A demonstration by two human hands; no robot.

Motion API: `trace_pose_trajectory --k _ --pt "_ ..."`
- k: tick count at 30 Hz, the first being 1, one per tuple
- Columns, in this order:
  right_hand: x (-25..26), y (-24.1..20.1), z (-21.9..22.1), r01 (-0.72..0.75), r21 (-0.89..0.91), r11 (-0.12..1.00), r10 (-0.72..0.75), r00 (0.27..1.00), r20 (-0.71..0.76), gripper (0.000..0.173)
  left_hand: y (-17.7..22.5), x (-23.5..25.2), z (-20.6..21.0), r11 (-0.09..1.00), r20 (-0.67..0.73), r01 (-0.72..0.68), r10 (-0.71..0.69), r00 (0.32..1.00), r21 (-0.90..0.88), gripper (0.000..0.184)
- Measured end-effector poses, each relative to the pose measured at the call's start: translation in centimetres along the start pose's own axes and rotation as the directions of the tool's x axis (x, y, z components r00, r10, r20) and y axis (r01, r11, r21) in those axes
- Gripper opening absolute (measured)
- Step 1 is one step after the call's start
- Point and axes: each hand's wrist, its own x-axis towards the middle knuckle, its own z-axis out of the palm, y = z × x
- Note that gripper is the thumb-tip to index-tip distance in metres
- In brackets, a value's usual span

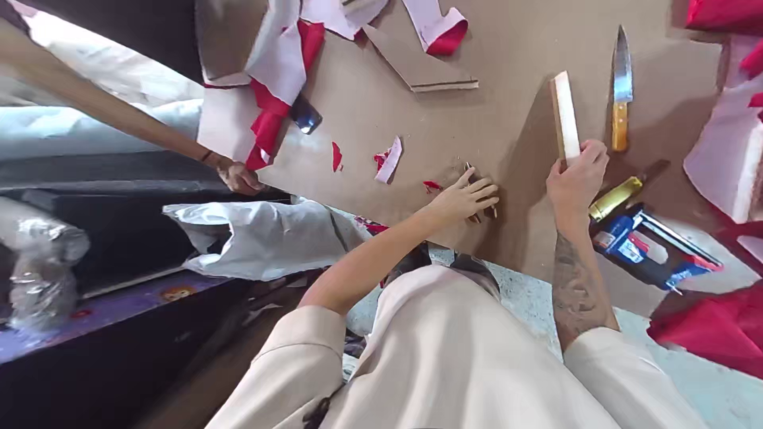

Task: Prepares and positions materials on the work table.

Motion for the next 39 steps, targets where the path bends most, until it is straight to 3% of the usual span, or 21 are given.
trace_pose_trajectory --k 3,5,7,9,10,12,13,16,18,20,22,25,27,29,31,33,35,36,37,39 --pt "-1.9 -0.9 0.9 0.246 -0.053 0.968 -0.234 0.957 0.173 0.078 -1.1 0.8 -0.1 1.0 0.081 -0.009 0.01 0.997 -0.011 0.05" --pt "-5.1 -2.0 1.0 0.381 0.031 0.924 -0.377 0.892 0.251 0.075 -0.4 -0.7 -1.5 0.994 0.146 0.034 -0.018 0.989 -0.103 0.032" --pt "-6.4 -2.2 0.6 0.405 0.097 0.909 -0.416 0.89 0.184 0.069 1.5 -3.6 -3.1 0.943 0.151 0.201 -0.165 0.975 -0.264 0.028" --pt "-5.5 -1.2 -0.2 0.317 0.008 0.948 -0.317 0.946 0.065 0.068 4.5 -7.9 -2.9 0.808 0.032 0.373 -0.404 0.914 -0.457 0.025" --pt "-4.8 -0.9 0.0 0.253 -0.056 0.966 -0.251 0.967 0.038 0.068 6.1 -10.4 -2.5 0.713 -0.015 0.427 -0.523 0.852 -0.556 0.025" --pt "-5.8 -1.7 1.1 0.22 -0.13 0.967 -0.21 0.974 0.09 0.068 9.4 -15.7 -1.6 0.441 0.041 0.512 -0.727 0.686 -0.737 0.031" --pt "-7.3 -3.5 1.5 0.297 -0.11 0.949 -0.278 0.948 0.154 0.066 10.8 -18.2 -0.8 0.302 0.07 0.527 -0.816 0.574 -0.795 0.033" --pt "-13.2 -8.8 3.9 0.551 0.055 0.832 -0.541 0.787 0.297 0.067 16.0 -26.0 4.3 0.052 0.106 0.444 -0.94 0.324 -0.895 0.033" --pt "-11.2 -12.5 5.2 0.62 0.069 0.781 -0.612 0.739 0.283 0.068 18.8 -30.0 7.7 -0.086 0.162 0.37 -0.971 0.177 -0.925 0.035" --pt "-6.4 -15.7 5.8 0.663 0.027 0.748 -0.639 0.708 0.3 0.071 22.0 -33.6 10.7 -0.204 0.24 0.326 -0.968 0.077 -0.923 0.033" --pt "-2.5 -17.8 7.4 0.745 0.037 0.666 -0.722 0.631 0.283 0.075 24.6 -36.8 13.6 -0.252 0.271 0.309 -0.962 0.021 -0.917 0.032" --pt "-6.2 -20.5 9.3 0.848 0.108 0.518 -0.826 0.463 0.322 0.074 28.8 -40.7 17.5 -0.331 0.323 0.256 -0.943 -0.077 -0.908 0.033" --pt "-9.8 -22.8 9.8 0.865 0.137 0.483 -0.841 0.416 0.345 0.073 31.4 -42.7 19.8 -0.406 0.381 0.191 -0.912 -0.151 -0.894 0.034" --pt "-9.0 -26.1 10.5 0.824 0.086 0.56 -0.809 0.521 0.274 0.071 33.6 -44.4 22.3 -0.486 0.461 0.152 -0.87 -0.174 -0.861 0.035" --pt "-6.7 -28.1 12.2 0.791 0.025 0.611 -0.768 0.585 0.26 0.071 36.0 -45.8 24.9 -0.565 0.552 0.162 -0.825 -0.123 -0.809 0.036" --pt "-9.7 -27.4 13.3 0.823 0.072 0.563 -0.788 0.509 0.346 0.072 37.9 -48.1 27.6 -0.605 0.602 0.223 -0.793 -0.087 -0.764 0.036" --pt "-15.8 -25.6 12.2 0.869 0.145 0.473 -0.83 0.385 0.403 0.074 39.8 -49.5 30.8 -0.656 0.643 0.198 -0.754 -0.132 -0.728 0.036" --pt "-18.8 -23.5 11.0 0.854 0.155 0.497 -0.822 0.406 0.399 0.075 41.4 -49.8 32.3 -0.702 0.68 0.144 -0.712 -0.174 -0.698 0.036" --pt "-21.1 -21.1 9.6 0.796 0.118 0.594 -0.771 0.521 0.366 0.073 43.0 -50.3 33.7 -0.747 0.721 0.067 -0.659 -0.215 -0.662 0.037" --pt "-23.8 -17.0 7.1 0.542 -0.05 0.839 -0.523 0.828 0.204 0.061 45.9 -51.1 36.2 -0.814 0.806 -0.118 -0.522 -0.279 -0.569 0.038"
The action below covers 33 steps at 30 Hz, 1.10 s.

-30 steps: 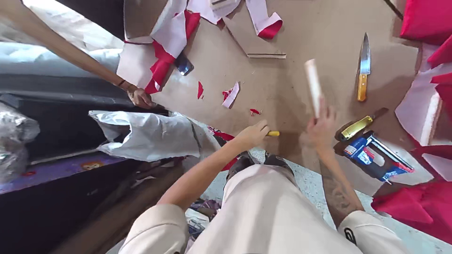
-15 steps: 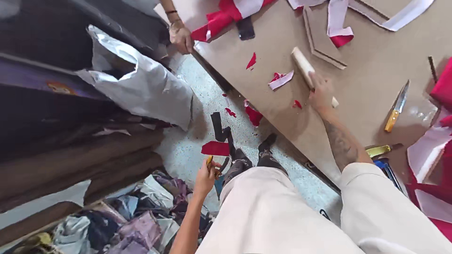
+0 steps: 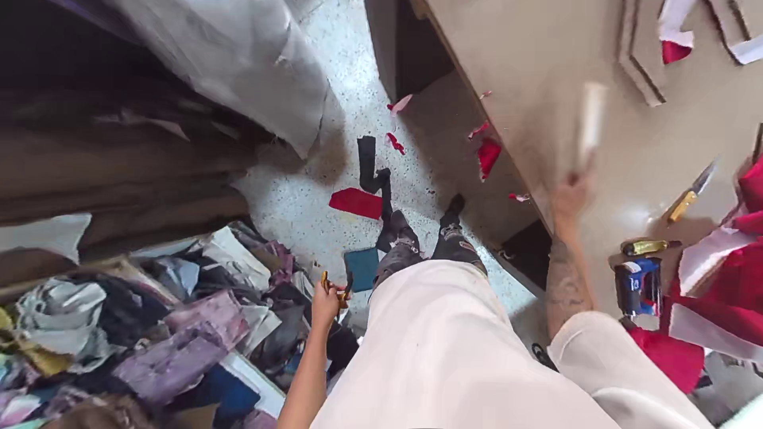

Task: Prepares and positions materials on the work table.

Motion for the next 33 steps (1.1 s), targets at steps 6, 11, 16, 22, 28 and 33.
trace_pose_trajectory --k 6,11,16,22,28,33 --pt "-0.8 -3.9 4.0 -0.127 -0.138 0.982 0.123 0.992 -0.037 0.065 -6.7 0.7 -1.2 0.955 0.032 0.294 -0.293 0.956 -0.04 0.037" --pt "-1.1 -13.6 6.8 0.318 0.005 0.948 -0.315 0.938 0.147 0.058 -4.5 1.7 -0.3 0.958 0.041 0.259 -0.256 0.966 -0.122 0.036" --pt "0.9 -10.6 5.5 0.173 -0.048 0.984 -0.174 0.984 -0.038 0.059 0.4 1.5 0.8 0.929 0.039 0.124 -0.118 0.992 -0.349 0.032" --pt "3.6 -9.2 5.3 0.357 0.046 0.933 -0.359 0.933 0.025 0.064 5.5 3.6 1.9 0.995 0.135 0.009 -0.021 0.991 0.095 0.035" --pt "3.7 -9.0 3.7 0.451 0.229 0.863 -0.483 0.869 0.109 0.061 14.3 3.5 3.6 0.958 0.155 -0.188 0.156 0.976 0.218 0.034" --pt "7.5 7.8 -2.1 -0.235 0.055 0.97 0.241 0.938 -0.25 0.047 23.4 -2.9 8.5 0.965 0.204 -0.261 0.263 0.943 -0.035 0.039"
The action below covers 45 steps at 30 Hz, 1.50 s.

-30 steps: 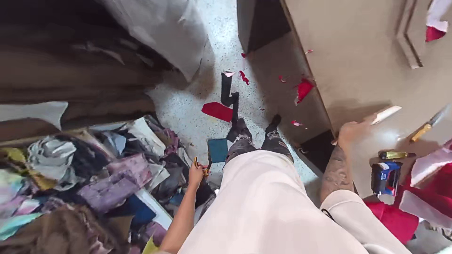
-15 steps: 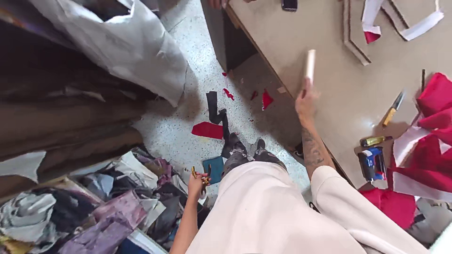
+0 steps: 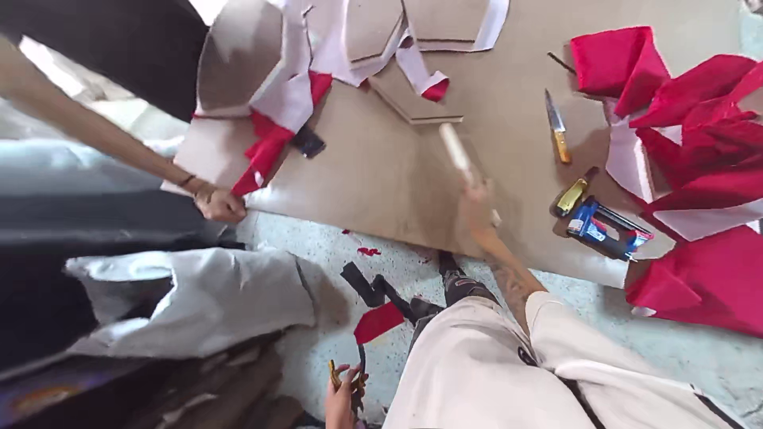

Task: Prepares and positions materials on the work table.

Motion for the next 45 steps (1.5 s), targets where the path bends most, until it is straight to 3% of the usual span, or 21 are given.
trace_pose_trajectory --k 2,3,5,8,12,14,16,17,18,20,22,23,25,27,30,32,35,37,39,42,45 --pt "3.9 7.0 -0.5 -0.167 -0.096 0.981 0.164 0.986 -0.036 0.057 4.7 -1.4 3.9 0.994 0.028 -0.059 0.062 0.998 -0.089 0.036" --pt "5.0 9.2 0.0 -0.154 -0.109 0.982 0.151 0.988 -0.041 0.058 7.3 -1.6 6.1 0.989 0.044 -0.087 0.093 0.995 -0.116 0.034" --pt "5.1 10.2 0.4 0.069 -0.033 0.997 -0.068 0.996 0.05 0.059 13.1 -1.8 11.0 0.983 0.095 -0.16 0.169 0.981 -0.091 0.032" --pt "4.3 8.4 -0.8 0.382 0.208 0.9 -0.419 0.891 0.177 0.061 22.0 -2.0 16.7 0.946 0.177 -0.316 0.3 0.937 0.07 0.033" --pt "7.7 9.6 0.1 0.347 0.219 0.912 -0.376 0.92 0.108 0.056 31.7 -1.2 21.0 0.832 0.221 -0.498 0.452 0.864 0.247 0.033" --pt "6.0 8.6 0.4 0.464 0.319 0.827 -0.541 0.81 0.226 0.057 35.4 0.2 22.5 0.764 0.219 -0.546 0.5 0.838 0.343 0.032" --pt "4.2 7.2 -0.4 0.466 0.503 0.728 -0.656 0.687 0.313 0.065 38.2 1.6 23.5 0.695 0.217 -0.534 0.496 0.841 0.481 0.032" --pt "4.1 7.3 -1.2 0.416 0.56 0.716 -0.645 0.701 0.305 0.064 39.0 2.4 23.8 0.667 0.223 -0.51 0.471 0.853 0.543 0.034" --pt "4.9 8.1 -2.0 0.343 0.589 0.732 -0.572 0.779 0.257 0.056 39.6 3.4 24.3 0.656 0.243 -0.495 0.441 0.864 0.57 0.035" --pt "7.5 10.4 -4.5 0.092 0.568 0.818 -0.255 0.943 0.214 0.042 39.5 5.0 25.2 0.704 0.312 -0.473 0.356 0.881 0.529 0.037" --pt "10.6 13.1 -6.2 -0.112 0.358 0.927 0.05 0.983 0.178 0.056 38.5 6.8 26.3 0.738 0.383 -0.467 0.3 0.874 0.488 0.036" --pt "12.6 14.4 -6.1 -0.153 0.246 0.957 0.122 0.983 0.138 0.06 38.1 7.6 27.1 0.733 0.397 -0.483 0.31 0.864 0.48 0.035" --pt "16.8 16.8 -4.6 -0.091 0.119 0.989 0.09 0.996 0.015 0.056 38.3 9.1 29.1 0.655 0.403 -0.553 0.385 0.83 0.515 0.033" --pt "20.5 18.2 -2.2 0.051 -0.011 0.999 -0.052 0.995 -0.089 0.048 39.2 10.3 30.6 0.469 0.424 -0.629 0.474 0.772 0.621 0.035" --pt "24.0 16.8 -0.4 0.191 0.005 0.982 -0.191 0.979 0.07 0.039 41.7 11.8 32.0 0.216 0.509 -0.728 0.588 0.629 0.65 0.038" --pt "23.1 14.6 -0.9 0.151 0.072 0.986 -0.157 0.984 0.087 0.036 43.4 13.1 32.3 0.089 0.595 -0.808 0.631 0.498 0.583 0.042" --pt "21.3 11.6 -2.8 -0.254 -0.033 0.967 0.253 0.967 -0.027 0.049 45.9 14.6 32.6 0.043 0.659 -0.877 0.642 0.391 0.479 0.048" --pt "21.8 11.0 -3.0 -0.495 -0.121 0.86 0.502 0.864 0.037 0.083 46.9 15.2 33.1 0.02 0.704 -0.901 0.616 0.353 0.434 0.051" --pt "22.2 10.5 -1.5 -0.519 -0.095 0.849 0.528 0.839 0.134 0.097 47.3 15.7 34.0 -0.007 0.76 -0.918 0.563 0.324 0.397 0.054" --pt "24.2 8.0 1.2 -0.39 0.055 0.919 0.37 0.903 0.218 0.085 49.1 15.6 37.0 -0.005 0.792 -0.925 0.518 0.323 0.38 0.055" --pt "25.0 5.1 1.9 -0.426 0.226 0.876 0.382 0.899 0.214 0.077 51.9 14.8 39.7 0.053 0.74 -0.909 0.561 0.37 0.414 0.048"
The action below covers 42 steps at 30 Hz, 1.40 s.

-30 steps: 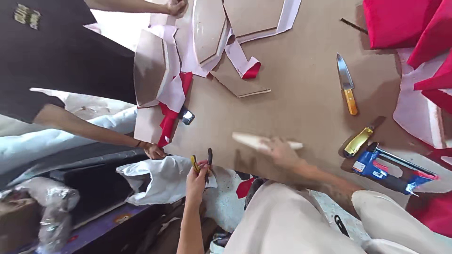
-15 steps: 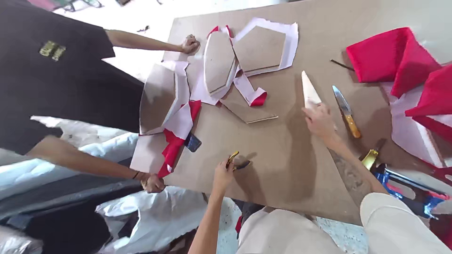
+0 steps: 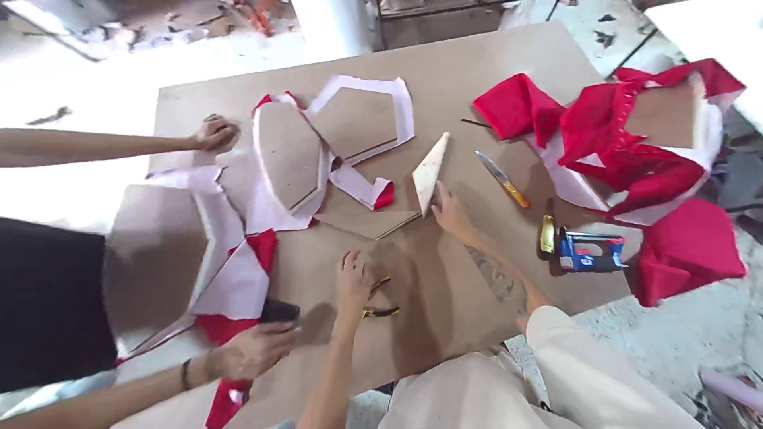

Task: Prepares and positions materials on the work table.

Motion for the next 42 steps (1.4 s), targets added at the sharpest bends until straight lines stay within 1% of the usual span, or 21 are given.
trace_pose_trajectory --k 2,4,6,8,11,13,15,18,20,22,23,24,27,29,32,35,37,39,40,41,42 --pt "0.3 -0.8 -0.5 -0.079 0.125 0.989 0.088 0.994 -0.071 0.078 1.1 2.6 0.2 0.997 -0.064 0.047 -0.052 0.997 -0.068 0.048" --pt "1.4 -1.2 -0.5 -0.182 0.156 0.971 0.198 0.976 -0.095 0.105 1.6 4.4 1.4 0.96 -0.118 0.176 -0.205 0.972 -0.217 0.06" --pt "3.4 -1.6 0.2 -0.216 0.059 0.975 0.22 0.972 -0.08 0.129 1.9 6.5 3.4 0.84 -0.147 0.336 -0.431 0.89 -0.425 0.075" --pt "6.0 -1.9 1.1 -0.163 0.036 0.986 0.165 0.984 -0.062 0.126 2.2 8.8 4.7 0.698 -0.149 0.424 -0.601 0.786 -0.576 0.087" --pt "10.1 -1.1 1.2 -0.03 0.205 0.978 0.077 0.971 -0.225 0.1 4.2 11.2 4.1 0.578 -0.078 0.467 -0.679 0.73 -0.67 0.08" --pt "12.1 -0.7 1.2 0.088 0.261 0.961 -0.004 0.952 -0.305 0.091 4.8 11.7 3.6 0.564 -0.005 0.497 -0.664 0.748 -0.659 0.058" --pt "12.9 -1.4 0.7 0.143 0.204 0.969 -0.08 0.954 -0.288 0.082 4.8 11.1 3.3 0.62 0.067 0.461 -0.551 0.832 -0.635 0.043" --pt "12.1 -2.3 0.2 0.245 0.186 0.952 -0.249 0.969 -0.003 0.065 4.8 6.4 3.4 0.825 0.041 0.29 -0.31 0.95 -0.485 0.036" --pt "10.4 -2.2 0.8 0.336 0.171 0.926 -0.369 0.903 0.22 0.075 4.9 1.4 3.6 0.894 0.04 0.239 -0.242 0.969 -0.378 0.037" --pt "7.8 -2.4 1.6 0.431 -0.006 0.903 -0.394 0.832 0.39 0.106 5.0 -2.8 4.2 0.911 0.064 0.254 -0.247 0.967 -0.324 0.036" --pt "6.2 -2.2 2.4 0.466 -0.089 0.88 -0.388 0.815 0.429 0.113 4.9 -4.8 4.9 0.909 0.091 0.276 -0.26 0.961 -0.313 0.034" --pt "4.9 -1.7 3.2 0.475 -0.14 0.869 -0.384 0.825 0.414 0.107 4.7 -6.2 5.8 0.903 0.127 0.292 -0.265 0.956 -0.315 0.032" --pt "0.5 -0.1 5.5 0.402 -0.17 0.9 -0.35 0.897 0.27 0.062 3.3 -10.0 8.4 0.896 0.189 0.243 -0.184 0.965 -0.37 0.028" --pt "-2.8 0.1 5.8 0.351 -0.148 0.924 -0.305 0.915 0.265 0.053 2.2 -10.7 8.2 0.933 0.184 0.188 -0.136 0.974 -0.306 0.028" --pt "-7.1 1.2 3.8 0.293 -0.085 0.952 -0.253 0.915 0.315 0.056 1.2 -7.9 6.7 0.946 0.144 0.144 -0.106 0.984 -0.29 0.028" --pt "-9.5 2.2 1.7 0.186 0.095 0.978 -0.207 0.926 0.316 0.058 0.2 -4.6 3.8 0.864 0.046 0.156 -0.152 0.987 -0.479 0.028" --pt "-8.8 4.4 -1.2 0.057 0.038 0.998 -0.058 0.998 0.009 0.056 0.1 -2.8 2.7 0.826 -0.024 0.13 -0.171 0.985 -0.549 0.03" --pt "-6.3 7.5 -5.9 -0.186 -0.064 0.981 0.164 0.953 -0.256 0.063 1.0 -1.6 2.0 0.778 -0.048 0.135 -0.207 0.977 -0.613 0.03" --pt "-4.7 9.2 -8.3 -0.286 -0.073 0.956 0.246 0.909 -0.336 0.07 1.6 -1.0 1.5 0.686 -0.009 0.165 -0.242 0.97 -0.708 0.03" --pt "-3.5 11.3 -9.8 -0.336 -0.062 0.94 0.286 0.873 -0.395 0.076 2.1 -0.8 0.7 0.492 0.101 0.236 -0.286 0.953 -0.838 0.033" --pt "-3.1 13.7 -10.4 -0.364 -0.057 0.93 0.308 0.854 -0.419 0.082 2.2 -1.1 0.0 0.203 0.264 0.328 -0.289 0.92 -0.923 0.045"
